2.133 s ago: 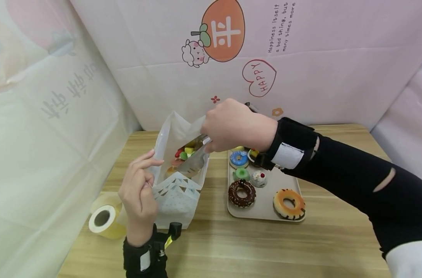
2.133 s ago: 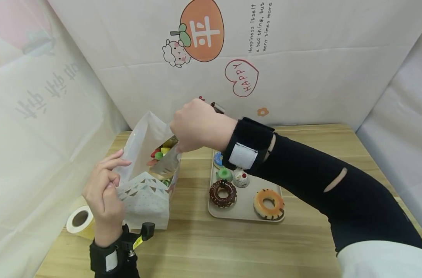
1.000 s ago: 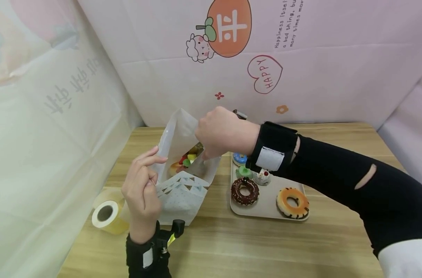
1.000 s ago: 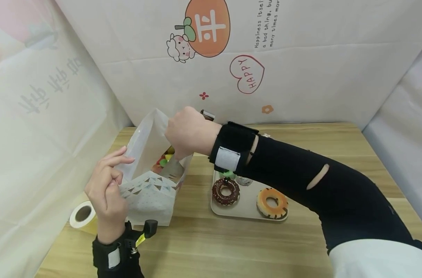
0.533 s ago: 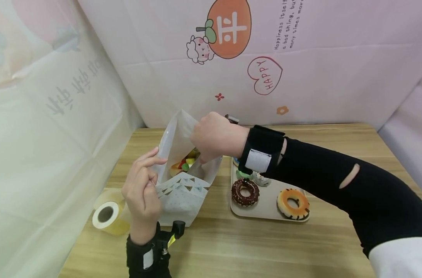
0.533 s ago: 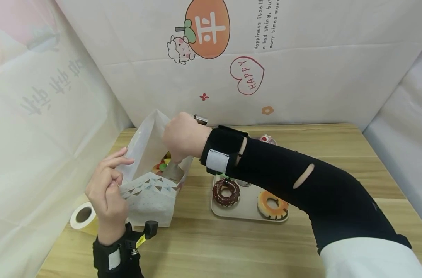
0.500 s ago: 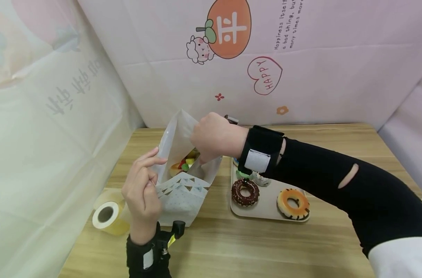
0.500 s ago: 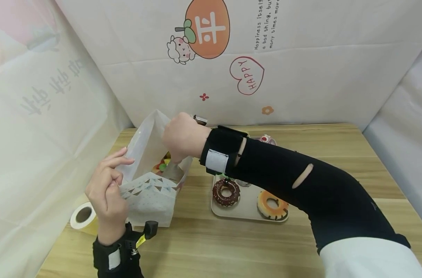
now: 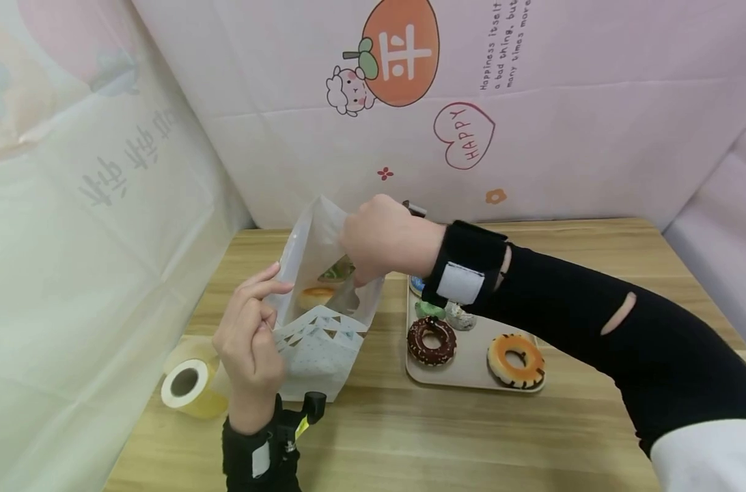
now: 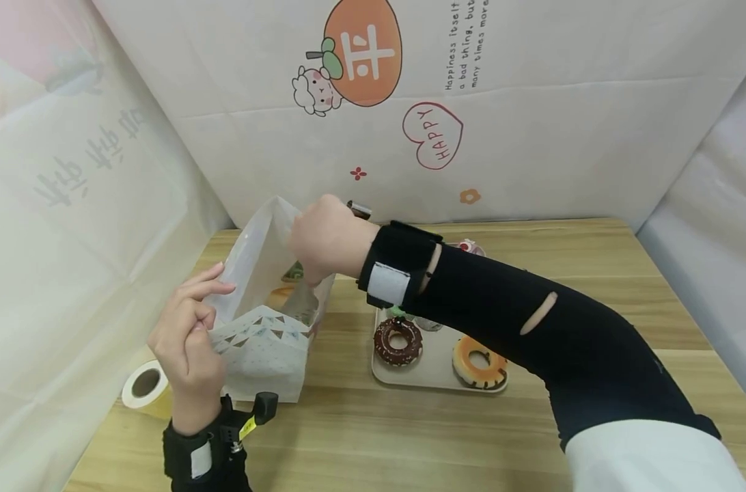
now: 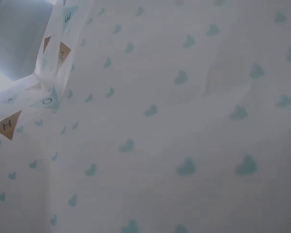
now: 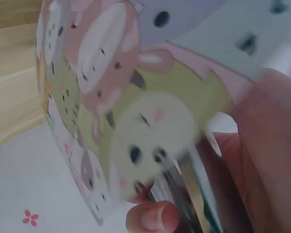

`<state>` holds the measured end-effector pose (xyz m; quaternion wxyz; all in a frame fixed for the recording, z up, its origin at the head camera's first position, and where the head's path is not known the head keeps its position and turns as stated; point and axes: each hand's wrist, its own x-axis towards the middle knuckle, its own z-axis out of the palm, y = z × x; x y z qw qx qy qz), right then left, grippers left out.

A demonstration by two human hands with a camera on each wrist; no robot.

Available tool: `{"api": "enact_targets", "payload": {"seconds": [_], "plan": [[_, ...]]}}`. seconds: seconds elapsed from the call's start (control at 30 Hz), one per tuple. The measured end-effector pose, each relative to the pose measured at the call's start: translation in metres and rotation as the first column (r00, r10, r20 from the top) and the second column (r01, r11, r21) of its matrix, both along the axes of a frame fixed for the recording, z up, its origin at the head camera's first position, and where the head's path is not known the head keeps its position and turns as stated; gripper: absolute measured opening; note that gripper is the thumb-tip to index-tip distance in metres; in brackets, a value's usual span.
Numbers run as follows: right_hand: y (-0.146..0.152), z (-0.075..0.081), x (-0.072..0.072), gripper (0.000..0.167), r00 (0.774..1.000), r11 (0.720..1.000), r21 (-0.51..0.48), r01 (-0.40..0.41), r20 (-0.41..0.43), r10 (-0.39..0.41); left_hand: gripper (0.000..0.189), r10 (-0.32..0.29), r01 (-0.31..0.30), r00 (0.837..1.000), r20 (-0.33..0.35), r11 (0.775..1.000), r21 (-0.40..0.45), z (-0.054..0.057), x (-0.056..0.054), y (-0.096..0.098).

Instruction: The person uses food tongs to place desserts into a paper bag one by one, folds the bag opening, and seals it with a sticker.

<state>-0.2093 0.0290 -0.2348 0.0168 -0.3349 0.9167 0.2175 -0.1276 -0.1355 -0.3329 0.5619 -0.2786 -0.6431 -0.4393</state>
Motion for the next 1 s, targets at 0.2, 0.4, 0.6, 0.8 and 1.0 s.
{"api": "enact_targets", "payload": {"seconds": [0.2,0.4,0.6,0.8,1.0], "plan": [[0.022,0.016,0.009,0.046,1.0,0.996,-0.088,0.004,-0.007,-0.004,0.023,0.022,-0.022,1.0,0.004,1.0,0.016,0.0,0.0,-0.002],[0.052,0.022,0.02,0.045,0.999,0.985,-0.171,-0.015,-0.05,0.006,0.023,0.015,-0.016,1.0,0.019,0.999,0.031,0.001,0.002,-0.002],[0.081,0.022,0.03,0.052,0.999,0.965,-0.258,0.044,-0.01,-0.049,0.022,0.001,-0.001,1.0,0.022,1.0,0.027,0.001,0.003,0.0],[0.103,0.016,0.04,0.063,0.991,0.939,-0.325,0.115,-0.021,-0.129,0.022,0.071,-0.072,0.997,0.012,0.996,0.056,0.001,0.002,0.001],[0.125,0.011,0.054,0.062,0.982,0.895,-0.43,0.116,-0.084,-0.167,0.021,0.132,-0.133,0.991,0.013,0.988,0.083,0.002,0.002,-0.003]]}}
